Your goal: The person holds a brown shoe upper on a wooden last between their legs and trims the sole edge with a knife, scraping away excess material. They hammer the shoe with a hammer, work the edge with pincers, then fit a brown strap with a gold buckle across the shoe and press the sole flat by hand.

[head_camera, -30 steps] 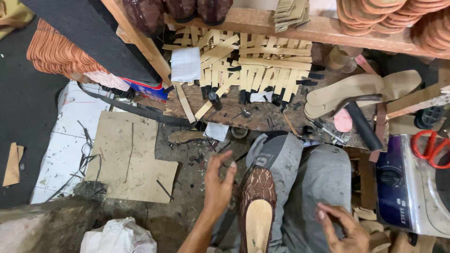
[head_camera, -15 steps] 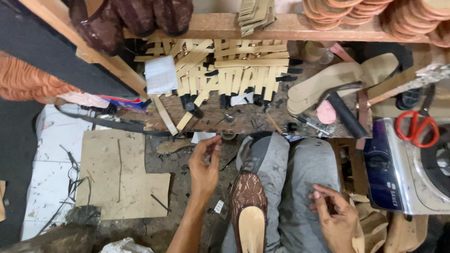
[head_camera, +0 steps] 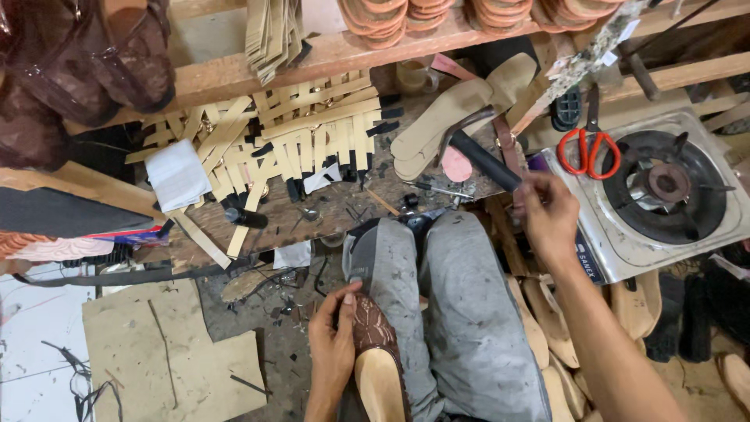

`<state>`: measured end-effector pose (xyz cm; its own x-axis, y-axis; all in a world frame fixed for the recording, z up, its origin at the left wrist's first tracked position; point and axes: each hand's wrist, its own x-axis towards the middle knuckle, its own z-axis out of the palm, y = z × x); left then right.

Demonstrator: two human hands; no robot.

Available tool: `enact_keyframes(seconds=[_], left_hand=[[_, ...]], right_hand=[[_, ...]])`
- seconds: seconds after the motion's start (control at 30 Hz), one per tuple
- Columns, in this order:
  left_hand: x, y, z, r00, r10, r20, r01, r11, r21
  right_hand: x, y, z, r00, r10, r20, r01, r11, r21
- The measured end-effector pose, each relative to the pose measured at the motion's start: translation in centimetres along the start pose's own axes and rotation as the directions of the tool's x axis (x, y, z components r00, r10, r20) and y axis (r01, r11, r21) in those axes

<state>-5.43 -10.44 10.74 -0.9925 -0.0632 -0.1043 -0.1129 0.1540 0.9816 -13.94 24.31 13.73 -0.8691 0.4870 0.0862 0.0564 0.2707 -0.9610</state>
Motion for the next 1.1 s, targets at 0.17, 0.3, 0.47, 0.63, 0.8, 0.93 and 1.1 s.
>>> enact_keyframes(seconds=[0.17,0.3,0.47,0.63,0.8,0.93,1.1], left_hand=[[-0.3,0.3,0.5,0.999,0.016,-0.037,-0.015,0.999,0.037],[-0.4,0.9,0.3,0.996,-0.048,-0.075,0.053,0.996,0.071],[-0.9,1.4,0.3,0.997,0.014,-0.071,-0.009,0.997,0.071],[-2.6,2.7,0.4,0.995,0.087,-0.048,-0.083,0.994,0.072],[-3.2,5.0,1.5,0.925,0.368,-0.094,-0.308,0.871,0.383],[-5.2,6.6,1.6,0.979,0.203,-0.011,-0.203,0.979,0.004],[-6.4,7.4,0.9,0.993,-0.012,0.113,0.055,0.919,-0.390]], right_hand=[[8.9,0.8,1.3,0.975,-0.221,0.031,0.178,0.683,-0.709],[10.4,0.6,1.0,0.991,-0.090,0.094,0.130,0.628,-0.767],[10.3,-0.7,-2.1,0.963,-0.049,0.266,0.245,0.573,-0.782],[5.4,-4.9,-6.2,0.929,0.166,0.332,-0.037,0.932,-0.362],[-4.4,-8.2,-5.3,0.917,0.047,0.396,-0.067,0.997,0.036],[-13.6,-9.5,-1.2,0.913,-0.249,0.323,0.315,0.933,-0.172],[-19.1,-9.5,1.2,0.651,-0.539,0.534,0.730,0.636,-0.248]])
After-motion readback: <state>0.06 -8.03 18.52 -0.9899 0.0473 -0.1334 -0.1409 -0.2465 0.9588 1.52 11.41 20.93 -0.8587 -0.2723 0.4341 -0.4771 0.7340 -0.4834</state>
